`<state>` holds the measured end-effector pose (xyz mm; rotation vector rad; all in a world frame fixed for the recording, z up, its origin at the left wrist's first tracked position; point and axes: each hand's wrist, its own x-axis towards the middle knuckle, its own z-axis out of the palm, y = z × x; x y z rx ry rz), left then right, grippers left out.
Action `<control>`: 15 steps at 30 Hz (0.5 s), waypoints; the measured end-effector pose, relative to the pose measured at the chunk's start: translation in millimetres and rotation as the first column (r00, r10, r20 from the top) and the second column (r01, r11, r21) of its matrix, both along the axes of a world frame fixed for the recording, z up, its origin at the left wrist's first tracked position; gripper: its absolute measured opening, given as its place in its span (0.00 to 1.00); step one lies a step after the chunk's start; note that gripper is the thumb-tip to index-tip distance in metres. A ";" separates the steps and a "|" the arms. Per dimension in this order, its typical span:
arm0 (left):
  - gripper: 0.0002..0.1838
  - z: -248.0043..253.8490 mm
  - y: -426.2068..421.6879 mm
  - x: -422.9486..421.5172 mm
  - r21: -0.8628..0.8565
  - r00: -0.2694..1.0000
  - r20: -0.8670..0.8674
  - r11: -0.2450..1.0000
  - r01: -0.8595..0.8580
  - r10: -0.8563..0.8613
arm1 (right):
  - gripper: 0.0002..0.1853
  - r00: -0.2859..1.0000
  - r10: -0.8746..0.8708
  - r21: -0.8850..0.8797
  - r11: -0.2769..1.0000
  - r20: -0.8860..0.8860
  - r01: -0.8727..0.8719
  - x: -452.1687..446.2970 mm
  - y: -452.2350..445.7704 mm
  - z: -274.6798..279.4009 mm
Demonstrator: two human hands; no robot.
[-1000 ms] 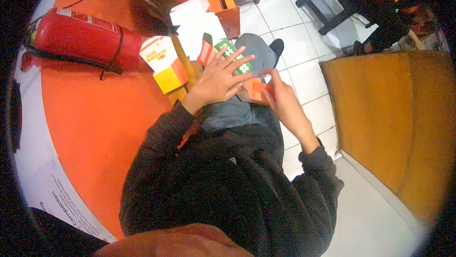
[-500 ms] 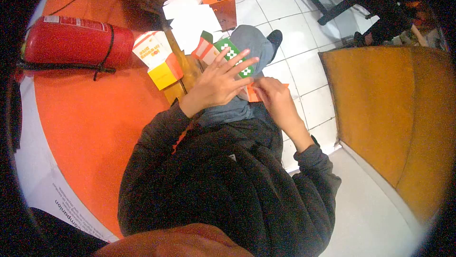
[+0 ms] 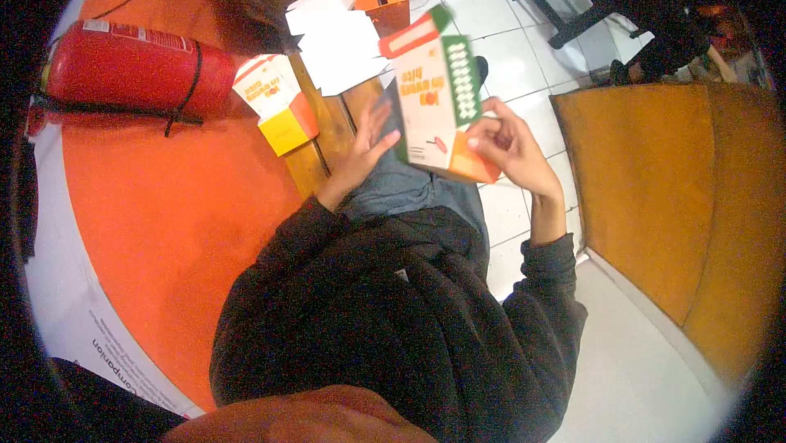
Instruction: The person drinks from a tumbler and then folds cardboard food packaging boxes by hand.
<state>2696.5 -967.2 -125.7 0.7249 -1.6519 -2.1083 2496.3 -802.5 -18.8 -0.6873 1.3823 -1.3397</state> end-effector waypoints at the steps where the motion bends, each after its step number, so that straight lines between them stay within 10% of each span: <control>1: 0.32 -2.7 1.9 -1.0 0.260 0.997 -0.063 0.964 0.060 -0.045 | 0.15 0.999 -0.054 -0.066 0.996 0.006 0.054 -2.2 -1.7 2.1; 5: 0.21 37.1 -2.5 -9.0 0.507 0.976 -0.160 0.836 0.210 -0.149 | 0.16 0.904 -0.278 -0.148 0.959 -0.325 0.242 -7.1 -10.0 15.8; 7: 0.20 50.7 -2.5 -17.3 0.368 0.979 -0.203 0.923 0.108 -0.034 | 0.15 0.495 -0.412 -0.274 0.904 -0.765 0.330 -0.6 -21.8 25.1; 15: 0.18 110.7 16.2 -31.0 0.383 0.942 -0.276 0.921 -0.076 0.192 | 0.19 0.213 -0.484 -0.472 0.875 -0.849 0.105 80.1 -47.8 -1.3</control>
